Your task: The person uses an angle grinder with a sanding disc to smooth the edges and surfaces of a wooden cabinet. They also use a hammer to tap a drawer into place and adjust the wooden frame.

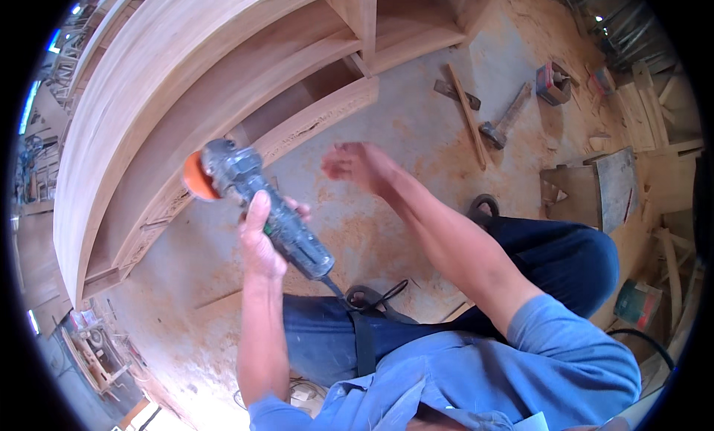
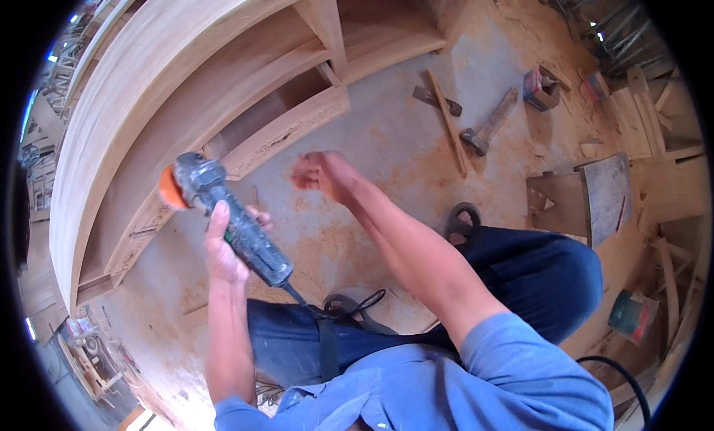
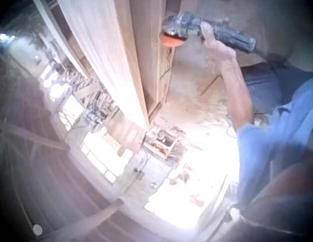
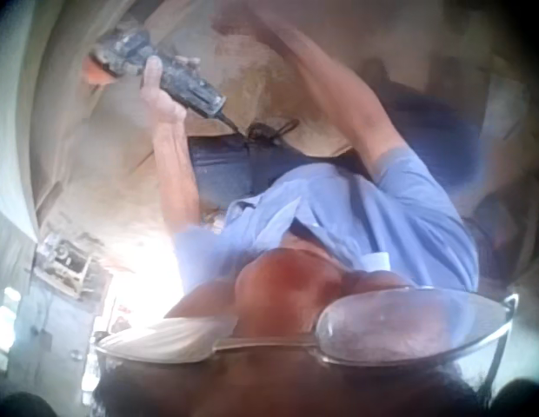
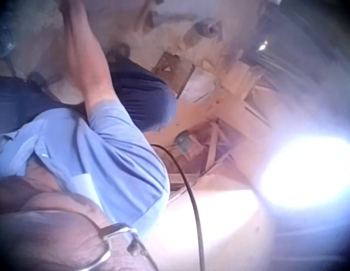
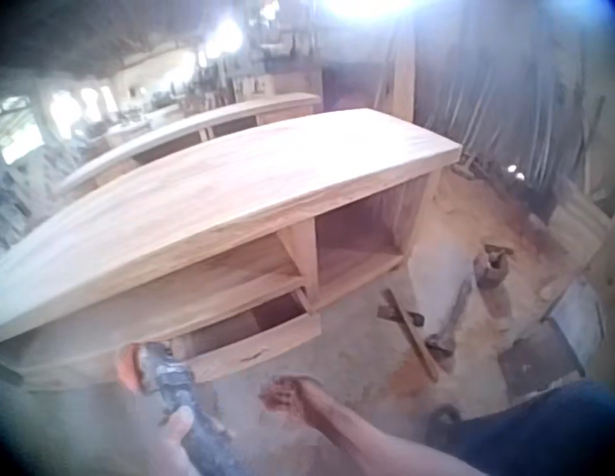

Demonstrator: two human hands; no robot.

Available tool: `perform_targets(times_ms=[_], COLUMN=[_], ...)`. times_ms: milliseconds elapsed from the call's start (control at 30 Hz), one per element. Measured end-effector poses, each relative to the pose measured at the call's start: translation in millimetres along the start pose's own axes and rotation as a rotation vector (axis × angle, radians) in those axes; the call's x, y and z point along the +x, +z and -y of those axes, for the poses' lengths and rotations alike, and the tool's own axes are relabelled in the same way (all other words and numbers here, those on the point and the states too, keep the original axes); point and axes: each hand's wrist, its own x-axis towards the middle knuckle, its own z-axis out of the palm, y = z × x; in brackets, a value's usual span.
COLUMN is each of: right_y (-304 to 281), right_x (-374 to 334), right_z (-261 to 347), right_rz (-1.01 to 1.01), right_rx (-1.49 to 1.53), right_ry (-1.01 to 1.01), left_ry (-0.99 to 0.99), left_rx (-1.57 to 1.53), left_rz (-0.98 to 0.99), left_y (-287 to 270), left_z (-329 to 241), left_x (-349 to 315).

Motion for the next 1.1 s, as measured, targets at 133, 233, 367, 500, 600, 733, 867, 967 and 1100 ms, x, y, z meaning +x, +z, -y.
perform_targets(times_ms=[133,233,367,500,600,733,867,967,1100], right_y=[-13.2,20.0,18.0,-9.1,15.8,37.0,44.4,29.3,62.6], right_x=[82.3,101.8,132.0,162.5,171.7,170.3,175.4,178.7,163.4], right_z=[0.8,7.4,9.3,35.0,31.4,25.6,31.3,45.0,24.9], right_rz=[-0.085,-0.014,-0.043,0.11,0.084,-0.012,-0.208,-0.214,-0.308], right_rx=[0.092,0.033,0.024,0.02,0.121,0.081,0.158,0.268,0.428], right_ry=[-0.335,-0.279,-0.302,-0.385,-0.378,-0.379,-0.357,-0.351,-0.293], left_ry=[0.098,0.169,0.13,0.162,0.232,0.2,0.183,0.188,0.261], left_rx=[0.08,0.092,0.06,-0.02,0.045,-0.028,-0.085,-0.087,-0.024], left_rz=[-0.087,-0.186,-0.331,-0.348,-0.393,-0.445,-0.436,-0.412,-0.49], left_y=[-11.2,-32.8,-40.9,-37.8,-41.1,-40.8,-48.6,-58.3,-66.7], left_z=[-9.8,-16.4,-23.9,-32.6,-38.8,-42.4,-43.8,-44.0,-44.7], left_x=[-27.7,-72.2,-105.9,-103.4,-109.5,-109.2,-100.2,-89.1,-89.3])
